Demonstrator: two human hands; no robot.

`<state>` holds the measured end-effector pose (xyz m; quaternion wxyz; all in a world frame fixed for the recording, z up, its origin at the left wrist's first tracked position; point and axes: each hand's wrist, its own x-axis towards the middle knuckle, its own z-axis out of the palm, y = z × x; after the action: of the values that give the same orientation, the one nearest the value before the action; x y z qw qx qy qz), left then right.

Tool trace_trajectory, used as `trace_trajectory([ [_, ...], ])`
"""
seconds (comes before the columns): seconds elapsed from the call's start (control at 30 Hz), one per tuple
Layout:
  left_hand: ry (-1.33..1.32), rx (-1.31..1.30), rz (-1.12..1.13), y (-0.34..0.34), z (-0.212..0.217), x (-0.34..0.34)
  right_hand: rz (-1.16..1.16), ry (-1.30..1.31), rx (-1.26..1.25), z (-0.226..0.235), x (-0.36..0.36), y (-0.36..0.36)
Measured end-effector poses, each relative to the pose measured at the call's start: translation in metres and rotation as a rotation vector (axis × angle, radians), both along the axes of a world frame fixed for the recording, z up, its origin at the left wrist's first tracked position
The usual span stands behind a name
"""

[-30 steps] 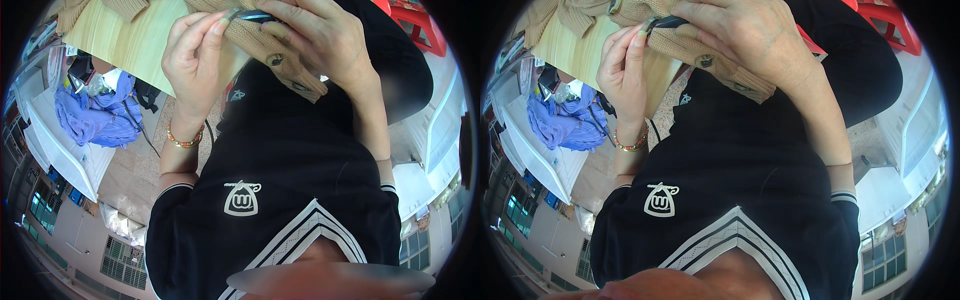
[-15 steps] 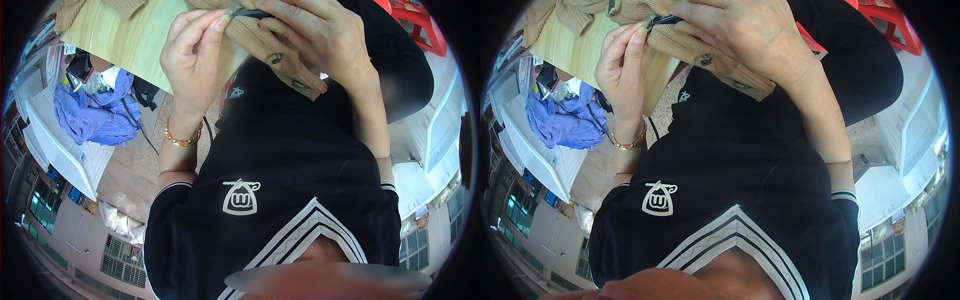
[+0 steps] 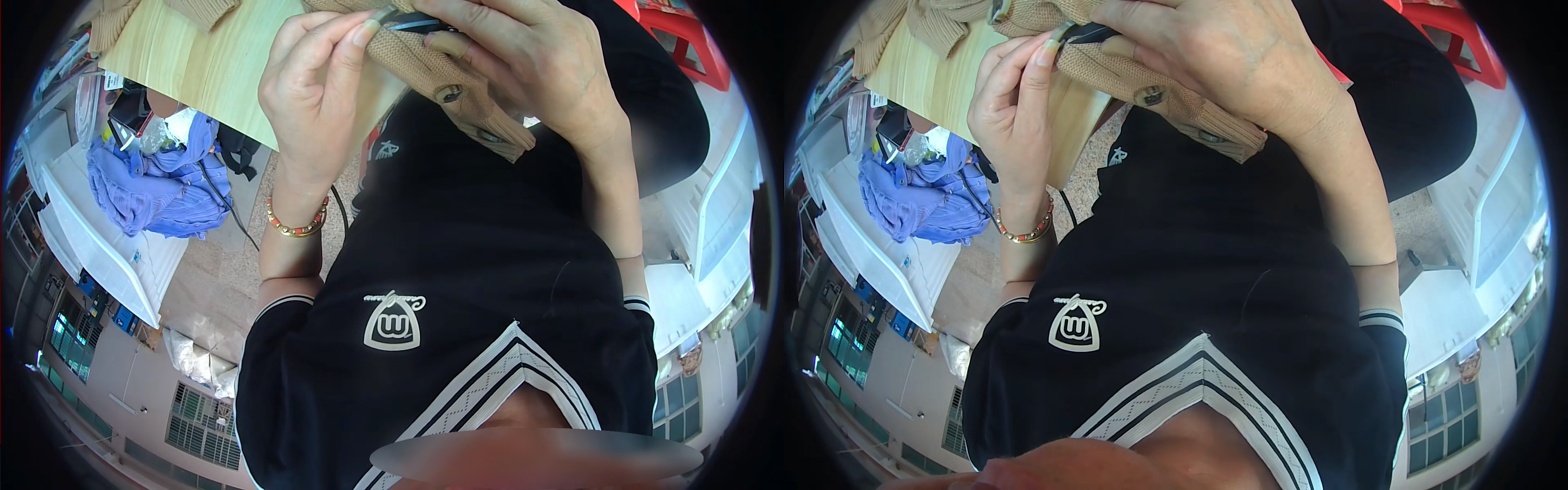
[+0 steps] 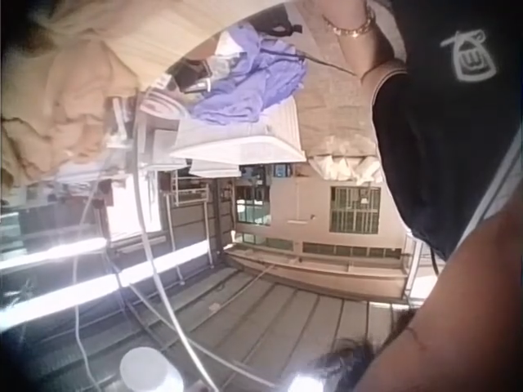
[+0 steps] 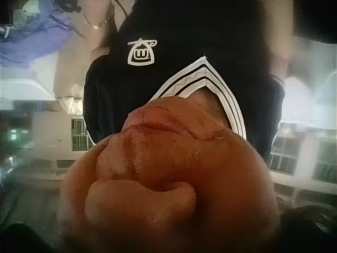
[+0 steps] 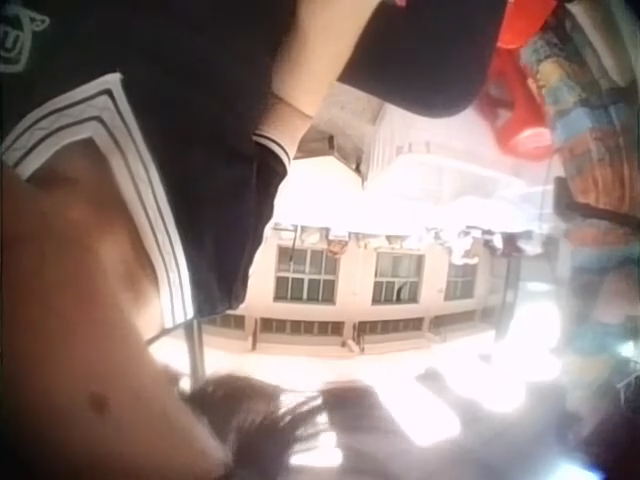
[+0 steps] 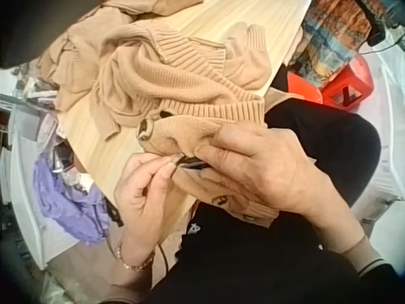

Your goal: Trimming loose threads from knitted sweaters using small handheld scissors.

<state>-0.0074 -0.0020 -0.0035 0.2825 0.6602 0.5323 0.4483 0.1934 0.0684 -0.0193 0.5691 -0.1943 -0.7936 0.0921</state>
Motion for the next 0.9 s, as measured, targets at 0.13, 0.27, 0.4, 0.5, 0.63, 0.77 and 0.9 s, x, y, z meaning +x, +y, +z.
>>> trace_trajectory([
  [0.13,-0.034,0.031,0.018,0.001,0.0,0.0,-0.029,-0.811,-0.82,0.062,0.004,-0.006],
  [0.27,-0.047,0.011,0.012,0.003,-0.001,-0.002,0.009,-0.354,-0.2,0.044,0.014,-0.01],
  [0.4,-0.042,0.004,0.012,0.005,-0.001,0.0,-0.035,-0.231,-0.003,0.01,0.009,-0.002],
  [0.5,-0.045,0.0,0.019,0.004,-0.001,0.0,-0.037,-0.219,-0.002,0.01,0.007,-0.002],
  [0.63,-0.073,-0.034,0.031,0.0,-0.002,-0.003,0.018,-0.584,-0.407,0.056,0.016,-0.016],
  [0.77,-0.011,-0.087,0.0,0.001,0.001,-0.004,-0.023,-0.4,-0.175,0.018,0.012,-0.007],
  [0.9,0.013,-0.01,0.049,0.011,-0.006,-0.022,-0.018,-0.433,-0.411,0.055,0.021,-0.014],
])
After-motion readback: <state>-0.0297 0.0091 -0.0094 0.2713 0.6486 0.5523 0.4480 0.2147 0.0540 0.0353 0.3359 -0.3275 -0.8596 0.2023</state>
